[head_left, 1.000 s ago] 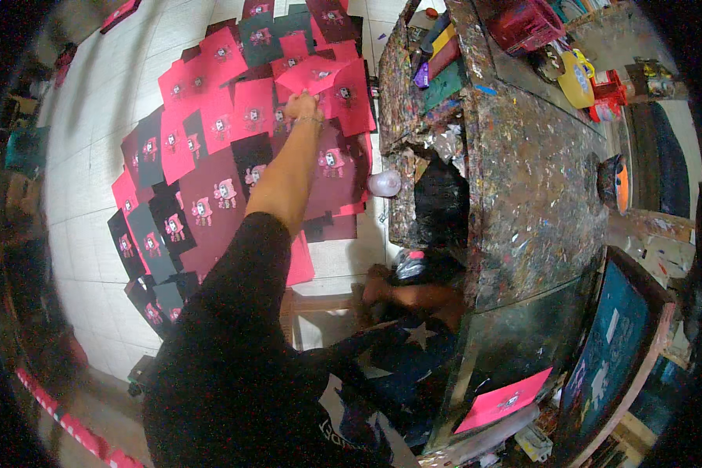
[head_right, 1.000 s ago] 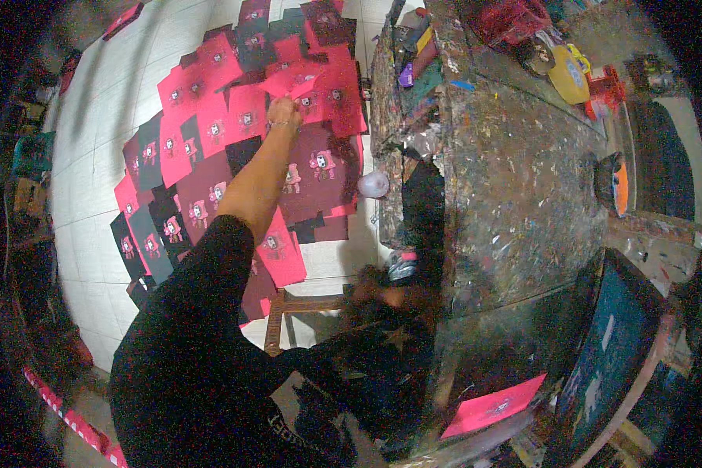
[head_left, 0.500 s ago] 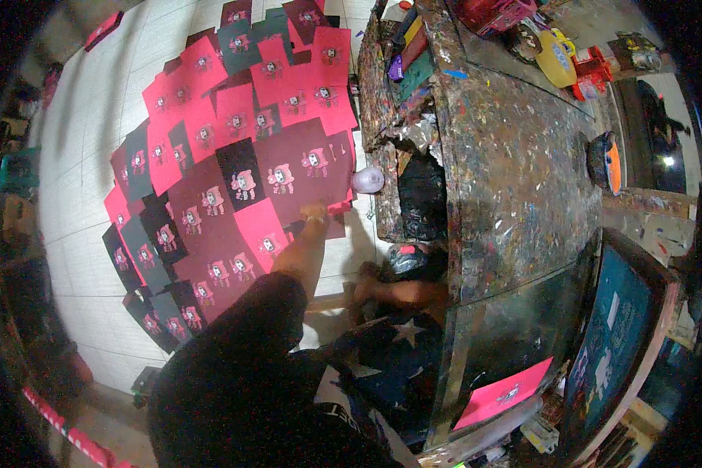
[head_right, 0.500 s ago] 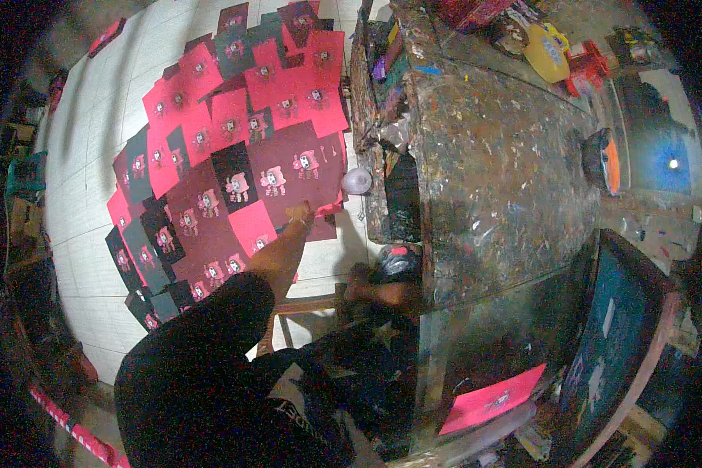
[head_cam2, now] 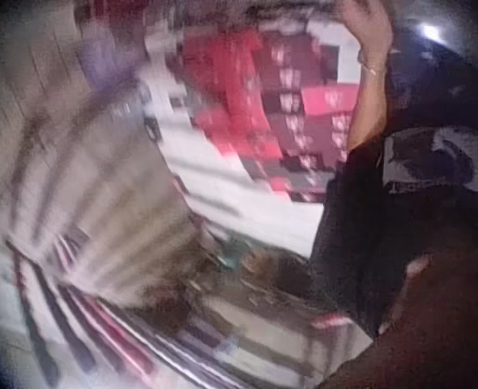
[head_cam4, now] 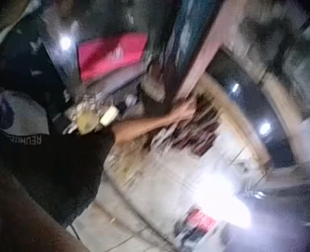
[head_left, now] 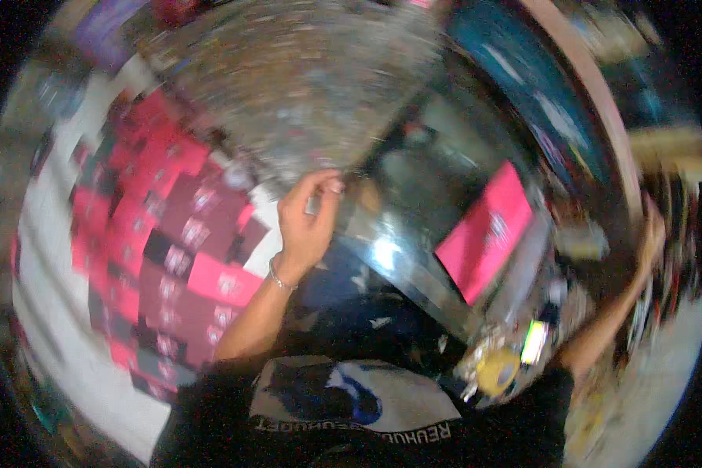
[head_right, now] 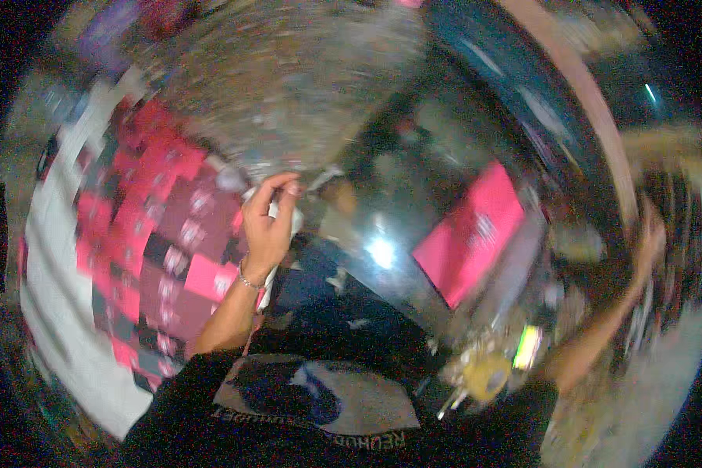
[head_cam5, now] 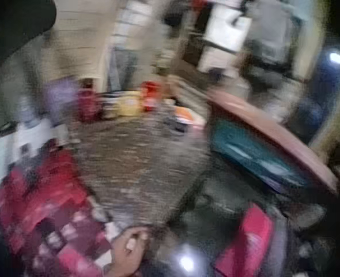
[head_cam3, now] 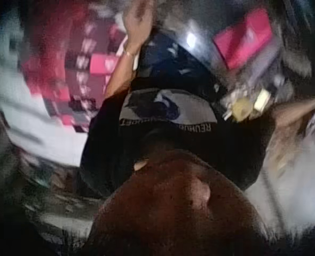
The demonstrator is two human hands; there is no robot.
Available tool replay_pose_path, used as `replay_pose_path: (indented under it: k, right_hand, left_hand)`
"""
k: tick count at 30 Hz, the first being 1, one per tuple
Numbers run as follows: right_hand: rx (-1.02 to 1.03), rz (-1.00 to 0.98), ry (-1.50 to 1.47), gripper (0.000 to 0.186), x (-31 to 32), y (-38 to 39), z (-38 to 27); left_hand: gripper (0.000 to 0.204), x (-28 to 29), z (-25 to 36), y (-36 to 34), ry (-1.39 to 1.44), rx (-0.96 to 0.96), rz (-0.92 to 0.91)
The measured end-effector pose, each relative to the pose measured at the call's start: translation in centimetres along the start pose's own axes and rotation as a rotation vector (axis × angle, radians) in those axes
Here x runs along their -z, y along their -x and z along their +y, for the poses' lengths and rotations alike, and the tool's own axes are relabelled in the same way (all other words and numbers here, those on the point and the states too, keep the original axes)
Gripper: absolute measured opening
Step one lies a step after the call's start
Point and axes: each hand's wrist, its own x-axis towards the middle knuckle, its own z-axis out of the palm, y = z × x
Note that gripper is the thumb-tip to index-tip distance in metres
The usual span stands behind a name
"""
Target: The person places pink paper under a screen printing frame, applies ink with a squeegee, and pulls the ink across the screen to transfer a design onto the paper. They repeat this process for multiple sheets, stacking the printed papers on the floor.
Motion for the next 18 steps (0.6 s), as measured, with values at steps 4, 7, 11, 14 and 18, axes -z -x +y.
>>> replay_pose_path:
  k: [4, 7, 11, 14, 18]
  right_hand:
    - [-0.398, 0.077, -0.554, 0.056, 4.3, -3.8, -12.0]
    - [-0.21, 0.121, -0.413, 0.051, 3.5, -3.4, -9.1]
    - [-0.545, 0.075, -0.361, 0.072, 7.7, -5.3, -13.4]
    - [-0.446, 0.129, -0.478, 0.071, 5.3, -6.5, -13.7]
    - [-0.239, 0.093, -0.195, 0.037, 6.0, -4.2, -11.2]
  left_hand:
    - [0.047, -15.0, 6.3, 2.5, -0.014, -0.371, -0.748]
    - [0.065, -25.4, 7.9, 8.1, 0.017, -0.661, -1.113]
    - [0.075, -33.7, 6.9, 13.5, -0.003, -1.026, -1.189]
    - [0.069, -32.8, 5.9, 10.9, -0.5, -0.838, -1.501]
    - [0.046, -28.1, 6.8, 2.7, -0.595, -0.701, -1.58]
